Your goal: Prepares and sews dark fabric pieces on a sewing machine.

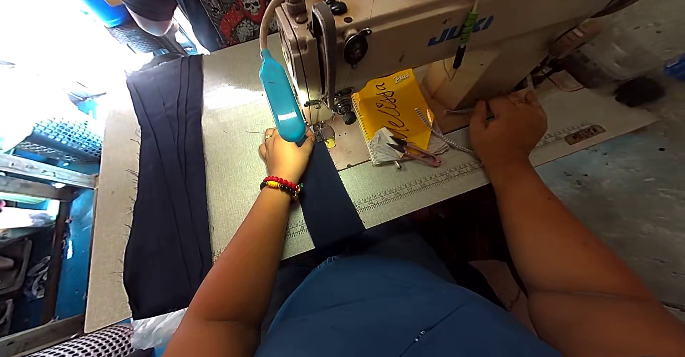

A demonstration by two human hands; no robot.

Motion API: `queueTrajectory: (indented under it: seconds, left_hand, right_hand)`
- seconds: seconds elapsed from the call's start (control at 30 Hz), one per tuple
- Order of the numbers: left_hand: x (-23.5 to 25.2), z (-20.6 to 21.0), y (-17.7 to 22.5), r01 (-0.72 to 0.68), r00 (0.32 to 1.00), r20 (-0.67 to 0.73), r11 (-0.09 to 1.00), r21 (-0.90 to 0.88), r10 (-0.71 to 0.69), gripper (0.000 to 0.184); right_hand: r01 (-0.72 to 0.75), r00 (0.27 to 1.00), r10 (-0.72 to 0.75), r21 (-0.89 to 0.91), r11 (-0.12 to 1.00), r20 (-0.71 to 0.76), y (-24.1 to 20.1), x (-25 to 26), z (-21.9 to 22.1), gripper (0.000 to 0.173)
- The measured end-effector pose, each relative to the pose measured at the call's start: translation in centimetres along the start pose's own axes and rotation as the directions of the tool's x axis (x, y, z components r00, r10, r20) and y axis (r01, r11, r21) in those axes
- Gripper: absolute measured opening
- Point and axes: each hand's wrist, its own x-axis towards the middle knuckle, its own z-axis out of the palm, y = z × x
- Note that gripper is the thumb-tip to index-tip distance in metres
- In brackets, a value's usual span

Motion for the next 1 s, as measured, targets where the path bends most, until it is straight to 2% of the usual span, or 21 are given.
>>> queueTrajectory:
  seconds: [0.2,0.27,0.47,0.6,0.67,0.7,0.77,0.83,0.9,0.93,0.97,1.0]
  left_hand:
    - [0.0,0.0,0.0,0.005,1.000,0.006,1.000,0.003,-0.005,0.019]
    - [0.1,0.0,0.1,0.006,1.000,0.009,1.000,0.002,-0.006,0.018]
    - [0.4,0.0,0.1,0.011,1.000,0.021,1.000,0.017,-0.011,0.023]
    - [0.6,-0.1,0.0,-0.011,1.000,0.026,1.000,0.019,0.010,0.023]
    - [0.5,-0.3,0.1,-0.014,0.999,0.041,0.999,0.034,0.013,0.024]
    - [0.5,-0.3,0.1,-0.017,0.999,0.045,0.999,0.038,0.016,0.024]
    - [0.5,-0.2,-0.2,-0.039,0.999,0.024,0.999,0.034,0.038,0.026]
    - [-0.2,-0.5,-0.8,-0.096,0.993,-0.078,0.995,-0.019,0.094,0.032]
    - [-2.6,-1.6,-0.6,-0.199,0.960,-0.213,0.978,-0.060,0.182,0.033]
    - [-4.7,-2.6,-0.1,-0.264,0.936,-0.257,0.962,-0.066,0.239,0.031]
    - [-7.4,-3.6,0.5,-0.325,0.925,-0.241,0.940,-0.102,0.294,0.027]
    - [-10.4,-4.4,0.9,-0.357,0.930,-0.167,0.913,-0.197,0.328,0.023]
  right_hand:
    - [-0.010,1.000,0.010,-0.010,1.000,-0.022,-0.1,0.0,0.1,0.051]
    - [-0.007,0.997,0.007,0.000,1.000,-0.078,-0.1,-0.2,0.1,0.048]
    - [0.089,0.984,-0.062,0.156,0.984,-0.167,0.8,-0.8,-0.4,0.048]
    - [0.213,0.957,-0.143,0.278,0.936,-0.253,-1.4,-5.1,-3.6,0.038]
    - [0.330,0.933,-0.226,0.417,0.847,-0.278,-3.6,-9.2,-4.9,0.027]
    - [0.375,0.926,-0.283,0.519,0.768,-0.250,-4.5,-11.6,-5.1,0.025]
    - [0.360,0.896,-0.433,0.726,0.586,-0.095,-5.8,-16.1,-5.0,0.025]
    - [0.193,0.820,-0.558,0.854,0.483,0.131,-6.7,-18.9,-4.4,0.024]
    - [-0.110,0.708,-0.566,0.858,0.502,0.422,-7.1,-19.5,-3.5,0.025]
    - [-0.161,0.676,-0.540,0.815,0.557,0.502,-7.3,-19.3,-2.9,0.028]
    - [-0.165,0.654,-0.520,0.775,0.610,0.549,-7.5,-19.0,-2.3,0.031]
    - [-0.143,0.643,-0.519,0.754,0.641,0.563,-7.8,-18.7,-1.6,0.033]
